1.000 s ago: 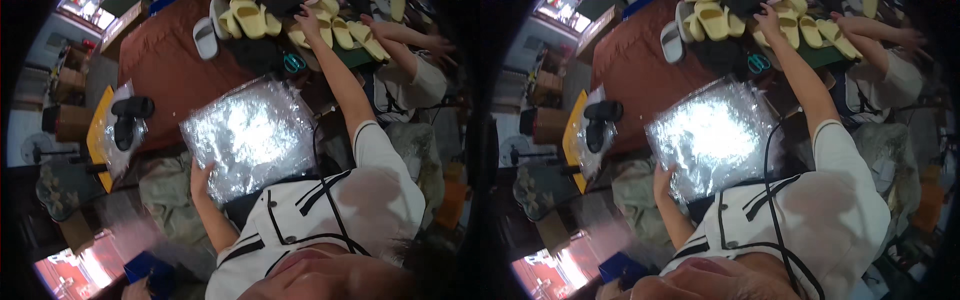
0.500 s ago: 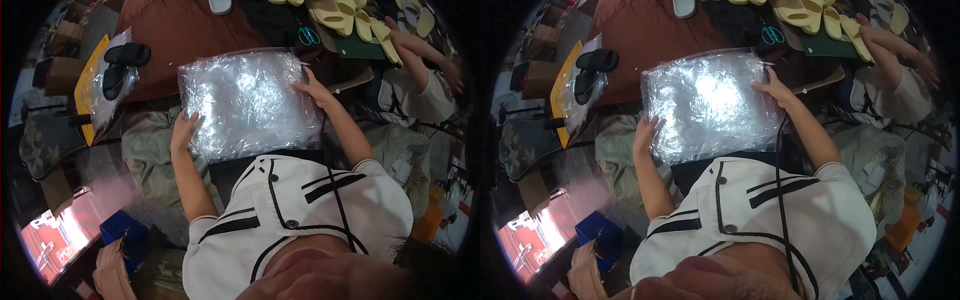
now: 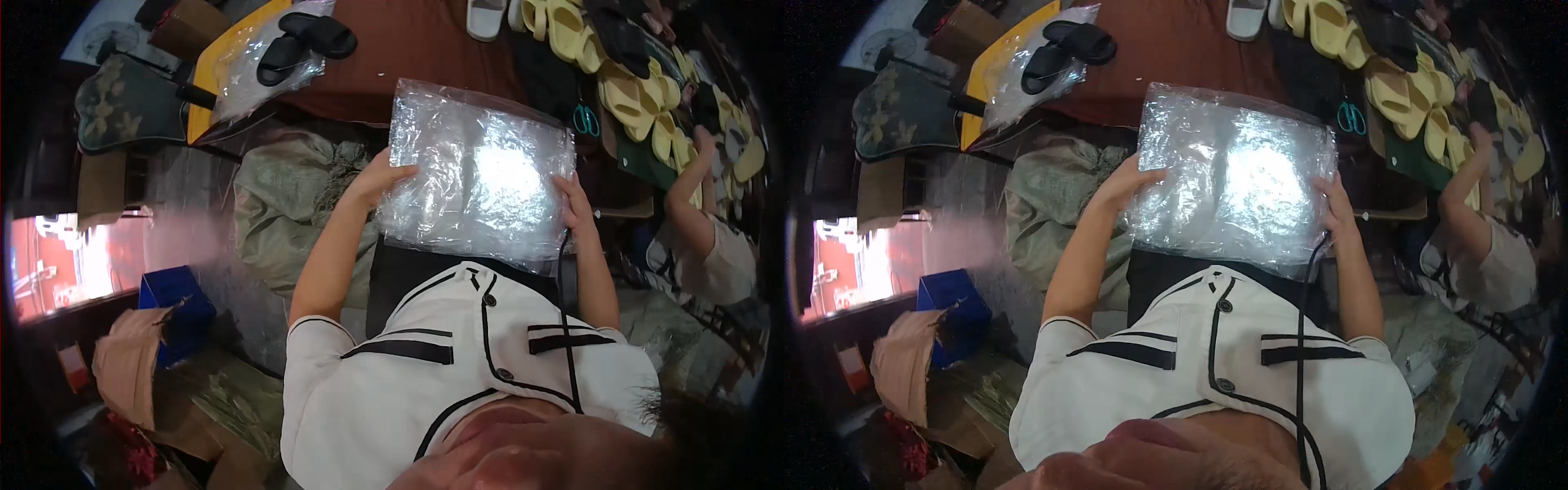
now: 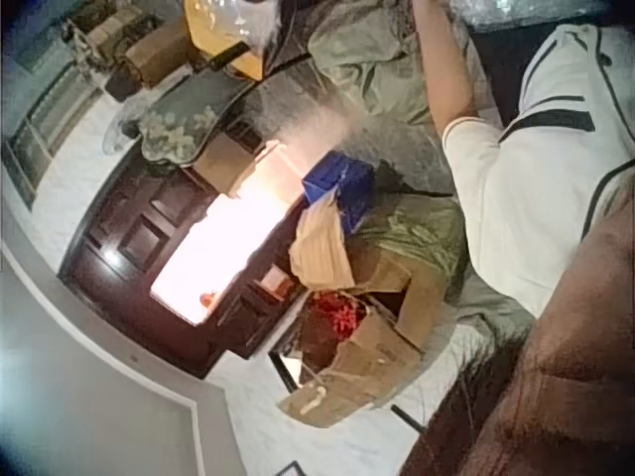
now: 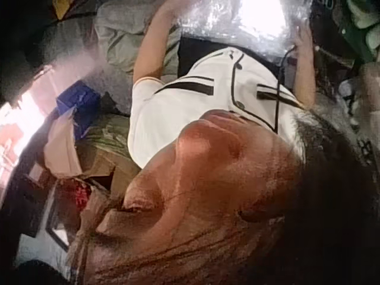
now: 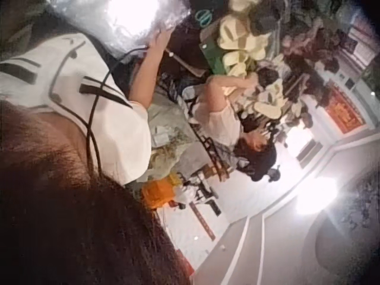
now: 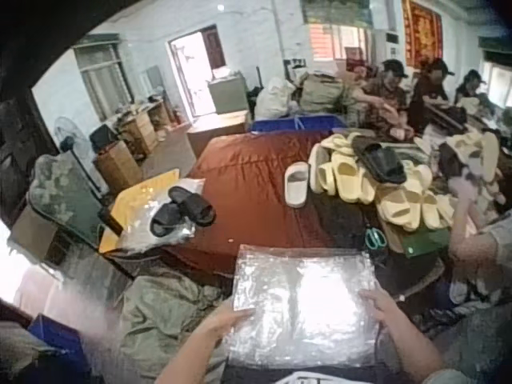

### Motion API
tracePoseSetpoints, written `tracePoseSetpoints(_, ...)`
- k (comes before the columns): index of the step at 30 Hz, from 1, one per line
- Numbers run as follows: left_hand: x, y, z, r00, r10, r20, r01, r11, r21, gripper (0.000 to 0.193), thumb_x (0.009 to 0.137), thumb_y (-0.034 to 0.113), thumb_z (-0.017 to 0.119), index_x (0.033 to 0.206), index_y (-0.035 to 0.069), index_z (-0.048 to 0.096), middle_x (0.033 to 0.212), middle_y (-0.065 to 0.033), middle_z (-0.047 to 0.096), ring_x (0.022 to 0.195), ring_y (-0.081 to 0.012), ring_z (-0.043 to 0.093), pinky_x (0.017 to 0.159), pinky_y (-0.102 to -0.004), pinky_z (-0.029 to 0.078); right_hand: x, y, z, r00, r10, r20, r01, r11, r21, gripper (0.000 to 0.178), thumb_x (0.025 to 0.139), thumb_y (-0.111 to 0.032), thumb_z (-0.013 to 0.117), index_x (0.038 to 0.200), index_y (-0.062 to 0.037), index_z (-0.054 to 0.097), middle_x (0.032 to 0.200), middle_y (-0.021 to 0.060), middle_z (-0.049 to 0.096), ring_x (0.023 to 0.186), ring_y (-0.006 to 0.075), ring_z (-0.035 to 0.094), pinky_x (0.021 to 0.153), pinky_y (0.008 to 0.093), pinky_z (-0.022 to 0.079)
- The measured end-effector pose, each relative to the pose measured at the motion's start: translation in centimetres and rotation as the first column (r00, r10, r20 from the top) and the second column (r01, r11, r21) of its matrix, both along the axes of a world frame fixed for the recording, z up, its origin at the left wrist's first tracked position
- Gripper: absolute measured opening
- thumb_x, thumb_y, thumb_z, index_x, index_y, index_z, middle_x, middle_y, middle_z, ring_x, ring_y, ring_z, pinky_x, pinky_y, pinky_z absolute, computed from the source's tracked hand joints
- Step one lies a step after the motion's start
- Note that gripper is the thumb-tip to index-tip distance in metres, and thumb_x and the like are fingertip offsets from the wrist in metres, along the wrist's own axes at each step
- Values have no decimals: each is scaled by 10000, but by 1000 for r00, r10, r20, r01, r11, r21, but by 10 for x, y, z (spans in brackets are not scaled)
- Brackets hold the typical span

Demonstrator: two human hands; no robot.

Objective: The person trims slippers using scissors, packs pairs of slippers into plastic bags by hand, and sets them aside.

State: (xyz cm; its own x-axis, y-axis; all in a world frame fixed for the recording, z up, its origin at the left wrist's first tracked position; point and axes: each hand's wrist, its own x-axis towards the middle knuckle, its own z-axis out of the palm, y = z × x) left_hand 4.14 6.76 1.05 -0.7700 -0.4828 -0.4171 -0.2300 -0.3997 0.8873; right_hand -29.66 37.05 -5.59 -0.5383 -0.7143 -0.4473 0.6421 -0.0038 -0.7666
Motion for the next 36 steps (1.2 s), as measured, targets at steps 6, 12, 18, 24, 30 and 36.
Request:
tracePoseSetpoints(6, 0, 14, 26, 997, 70, -33, -62, 977, 202, 493, 873, 16, 729, 1333, -12, 554, 1220, -109, 663, 1069, -202, 656, 957, -345, 536, -7, -25, 41, 955, 28, -294, -55, 995, -83, 788, 831, 33, 688, 1536, -98, 361, 1385, 112, 542, 1209, 250, 583, 986, 373, 528)
tracePoseSetpoints(12, 17, -5, 31, 997, 80, 8, -77, 917, 392, 419, 865, -1, 727, 1265, -32, 610, 1177, -128, 692, 1110, -221, 662, 961, -382, 560, -7, -72, 135, 915, 62, -400, -137, 977, -163, 837, 794, 12, 733, 1532, -37, 340, 1418, 131, 526, 1244, 261, 574, 1031, 386, 506)
tracePoseSetpoints(18, 76, -34, 7, 944, 156, -290, 12, 863, 505, 419, 933, 77, 683, 1331, -6, 582, 1257, -132, 675, 1132, -262, 676, 978, -445, 576, 4, -164, 197, 811, 229, -538, -344, 931, -122, 927, 740, -79, 815, 1536, -46, 341, 1343, 119, 557, 1170, 220, 600, 1000, 353, 506)
tracePoseSetpoints(24, 165, -64, -47, 870, 437, -227, -347, 872, 346, 468, 922, 132, 652, 1348, -36, 561, 1249, -136, 676, 1093, -272, 687, 933, -425, 585, 73, -309, 228, 688, 531, -494, -637, 768, -62, 942, 731, -35, 832, 1544, -76, 358, 1390, 98, 539, 1231, 221, 559, 1063, 386, 458)
tracePoseSetpoints(30, 222, -50, -90, 665, 736, -127, -633, 646, 427, 472, 875, 28, 656, 1320, -89, 550, 1210, -172, 673, 1075, -308, 682, 923, -458, 587, 115, -456, 157, 373, 681, -630, -857, 513, 48, 977, 753, -56, 814, 1590, -140, 316, 1561, 114, 406, 1414, 267, 402, 1158, 378, 366)
tracePoseSetpoints(36, 307, -12, -204, 613, 754, 238, -788, 560, 256, 342, 926, 34, 666, 1260, -26, 619, 1172, -129, 670, 1026, -286, 674, 863, -444, 595, 180, -590, 117, -497, 128, -858, -485, 779, 397, 901, 787, -144, 829, 1555, -282, 380, 1464, 209, 463, 1344, 394, 447, 1079, 437, 423)
